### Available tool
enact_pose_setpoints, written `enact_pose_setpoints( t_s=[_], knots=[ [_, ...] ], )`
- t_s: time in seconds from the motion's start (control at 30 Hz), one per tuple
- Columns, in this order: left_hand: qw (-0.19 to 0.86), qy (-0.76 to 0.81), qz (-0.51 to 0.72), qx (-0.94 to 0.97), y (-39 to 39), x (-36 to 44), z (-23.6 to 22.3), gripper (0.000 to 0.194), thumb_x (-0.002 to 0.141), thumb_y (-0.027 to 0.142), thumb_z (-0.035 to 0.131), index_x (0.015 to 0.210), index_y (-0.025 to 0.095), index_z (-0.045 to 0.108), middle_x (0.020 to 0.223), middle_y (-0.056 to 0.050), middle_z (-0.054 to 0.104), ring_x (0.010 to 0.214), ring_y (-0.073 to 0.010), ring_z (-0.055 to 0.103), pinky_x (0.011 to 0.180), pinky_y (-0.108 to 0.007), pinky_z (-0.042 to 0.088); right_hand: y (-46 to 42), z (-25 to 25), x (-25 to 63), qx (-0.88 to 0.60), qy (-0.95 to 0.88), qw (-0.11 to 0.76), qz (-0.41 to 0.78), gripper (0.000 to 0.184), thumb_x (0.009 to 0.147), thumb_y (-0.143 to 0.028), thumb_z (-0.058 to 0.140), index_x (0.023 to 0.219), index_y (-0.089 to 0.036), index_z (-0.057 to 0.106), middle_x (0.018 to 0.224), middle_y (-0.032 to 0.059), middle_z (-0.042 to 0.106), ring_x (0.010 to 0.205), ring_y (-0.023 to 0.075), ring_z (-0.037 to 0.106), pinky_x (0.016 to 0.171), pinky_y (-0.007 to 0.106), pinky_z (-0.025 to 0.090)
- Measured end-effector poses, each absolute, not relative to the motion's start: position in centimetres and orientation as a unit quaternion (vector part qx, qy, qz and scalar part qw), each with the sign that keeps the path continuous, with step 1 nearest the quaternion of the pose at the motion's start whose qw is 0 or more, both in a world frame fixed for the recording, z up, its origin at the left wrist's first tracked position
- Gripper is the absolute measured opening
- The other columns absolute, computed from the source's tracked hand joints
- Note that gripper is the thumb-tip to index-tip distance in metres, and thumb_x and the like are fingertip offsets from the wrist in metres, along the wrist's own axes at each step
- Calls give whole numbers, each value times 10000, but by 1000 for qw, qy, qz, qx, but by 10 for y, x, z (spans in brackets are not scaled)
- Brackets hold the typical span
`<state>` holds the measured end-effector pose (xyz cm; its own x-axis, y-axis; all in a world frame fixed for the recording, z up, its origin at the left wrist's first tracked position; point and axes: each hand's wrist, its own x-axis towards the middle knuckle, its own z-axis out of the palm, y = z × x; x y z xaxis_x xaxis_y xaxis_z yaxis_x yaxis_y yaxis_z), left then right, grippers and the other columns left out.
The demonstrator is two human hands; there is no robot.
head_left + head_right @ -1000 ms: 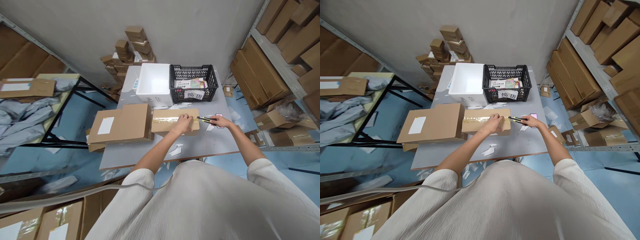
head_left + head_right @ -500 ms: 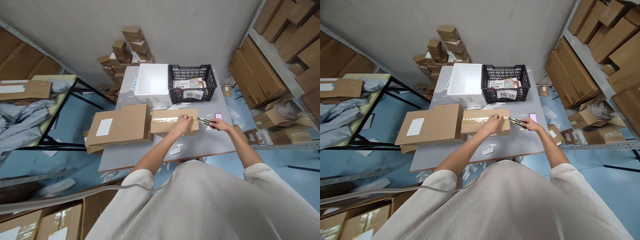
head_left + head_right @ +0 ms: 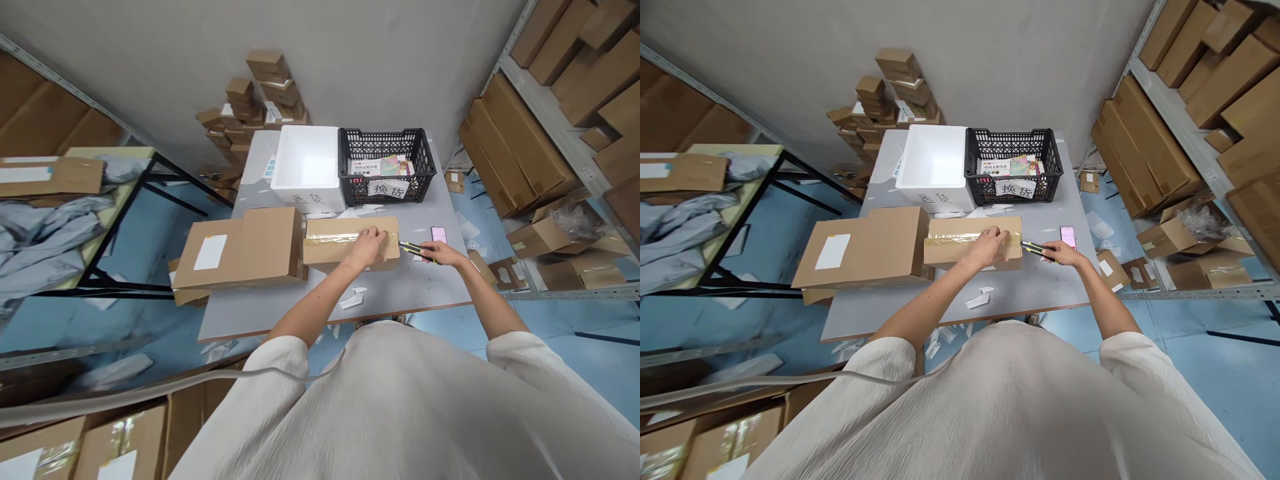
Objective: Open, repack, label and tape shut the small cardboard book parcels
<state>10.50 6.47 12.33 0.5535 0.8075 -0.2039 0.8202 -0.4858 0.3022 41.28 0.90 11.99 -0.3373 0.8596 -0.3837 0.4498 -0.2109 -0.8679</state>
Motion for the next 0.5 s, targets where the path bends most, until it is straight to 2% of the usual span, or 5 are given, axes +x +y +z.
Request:
enact_pose_setpoints(
  t_s=[0.2,0.3,0.4,0.5],
  knots=[
    [186,465,-18,865,66,102,125,783,831,377,951,1525,265,608,1450,-175,590,1327,-407,644,1207,-511,456,8,112,412,-584,-575,235,522,490,866,-687,794,900,-205,711,744,36,739,673,172,625,582,272,456],
    [196,465,-6,863,66,97,126,822,875,438,891,1609,283,555,1505,-175,571,1316,-411,653,1187,-517,486,7,110,411,-594,-558,243,525,495,874,-680,821,962,-208,702,835,65,804,676,175,649,565,269,464],
    [195,484,25,853,67,96,127,798,1002,463,715,1720,269,425,1572,-185,546,1308,-403,666,1168,-519,503,3,112,411,-595,-545,277,522,541,881,-711,826,1059,-221,679,894,69,839,685,176,666,596,279,499],
    [176,514,52,838,69,100,127,611,1102,368,514,1698,252,449,1552,-188,574,1323,-387,664,1158,-518,506,-2,114,411,-590,-549,302,509,590,877,-762,815,1094,-234,666,877,60,830,702,191,680,665,319,555]
  ],
)
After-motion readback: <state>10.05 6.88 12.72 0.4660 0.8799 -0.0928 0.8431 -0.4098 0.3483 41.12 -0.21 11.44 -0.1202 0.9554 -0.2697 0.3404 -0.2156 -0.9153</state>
